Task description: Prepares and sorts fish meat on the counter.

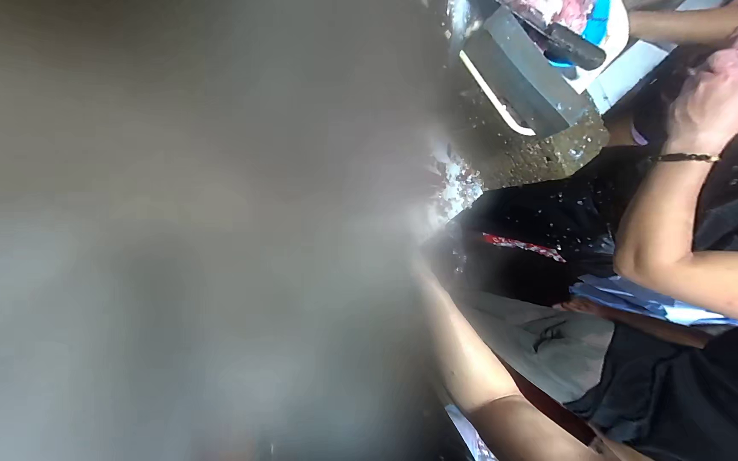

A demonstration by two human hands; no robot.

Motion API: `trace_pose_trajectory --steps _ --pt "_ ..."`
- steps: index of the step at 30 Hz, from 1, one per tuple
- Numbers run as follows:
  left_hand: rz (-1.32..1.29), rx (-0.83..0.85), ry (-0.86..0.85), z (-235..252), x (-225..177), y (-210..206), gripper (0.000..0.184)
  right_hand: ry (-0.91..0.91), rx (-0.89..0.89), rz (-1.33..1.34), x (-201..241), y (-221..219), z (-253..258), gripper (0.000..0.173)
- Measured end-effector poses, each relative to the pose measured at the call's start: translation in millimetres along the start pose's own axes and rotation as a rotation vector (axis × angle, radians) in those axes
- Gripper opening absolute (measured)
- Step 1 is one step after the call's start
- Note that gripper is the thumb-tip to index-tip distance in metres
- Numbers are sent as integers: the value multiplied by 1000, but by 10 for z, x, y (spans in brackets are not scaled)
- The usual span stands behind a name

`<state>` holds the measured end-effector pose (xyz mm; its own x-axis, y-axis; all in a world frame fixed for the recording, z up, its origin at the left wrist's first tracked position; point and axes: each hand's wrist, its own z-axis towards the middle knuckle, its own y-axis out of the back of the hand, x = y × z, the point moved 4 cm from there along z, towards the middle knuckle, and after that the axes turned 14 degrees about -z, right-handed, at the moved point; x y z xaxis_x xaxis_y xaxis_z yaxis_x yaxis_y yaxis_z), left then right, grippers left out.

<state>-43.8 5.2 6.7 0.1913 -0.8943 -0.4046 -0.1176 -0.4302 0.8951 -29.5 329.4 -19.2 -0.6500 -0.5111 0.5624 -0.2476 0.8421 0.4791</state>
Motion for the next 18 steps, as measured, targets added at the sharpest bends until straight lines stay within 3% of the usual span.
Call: trace_pose_trajectory --steps 4,6,7,9,13,18 --pt "15 65 23 36 6 33 53 407 -52 -1 750 -163 96 29" --pt "26 46 10 28 30 8 52 115 19 -36 1786 79 -594 31" --pt "32 2 -12 27 61 -24 51 -6 -32 -11 2206 145 -872 33" --pt "26 -72 -50 26 112 -72 51 -39 -110 91 2608 173 -1049 38" --pt "11 -58 -33 18 141 -91 53 -31 -60 173 2734 110 -914 37" --pt "9 -59 -35 23 143 -96 53 -5 -93 43 2672 72 -1048 37"
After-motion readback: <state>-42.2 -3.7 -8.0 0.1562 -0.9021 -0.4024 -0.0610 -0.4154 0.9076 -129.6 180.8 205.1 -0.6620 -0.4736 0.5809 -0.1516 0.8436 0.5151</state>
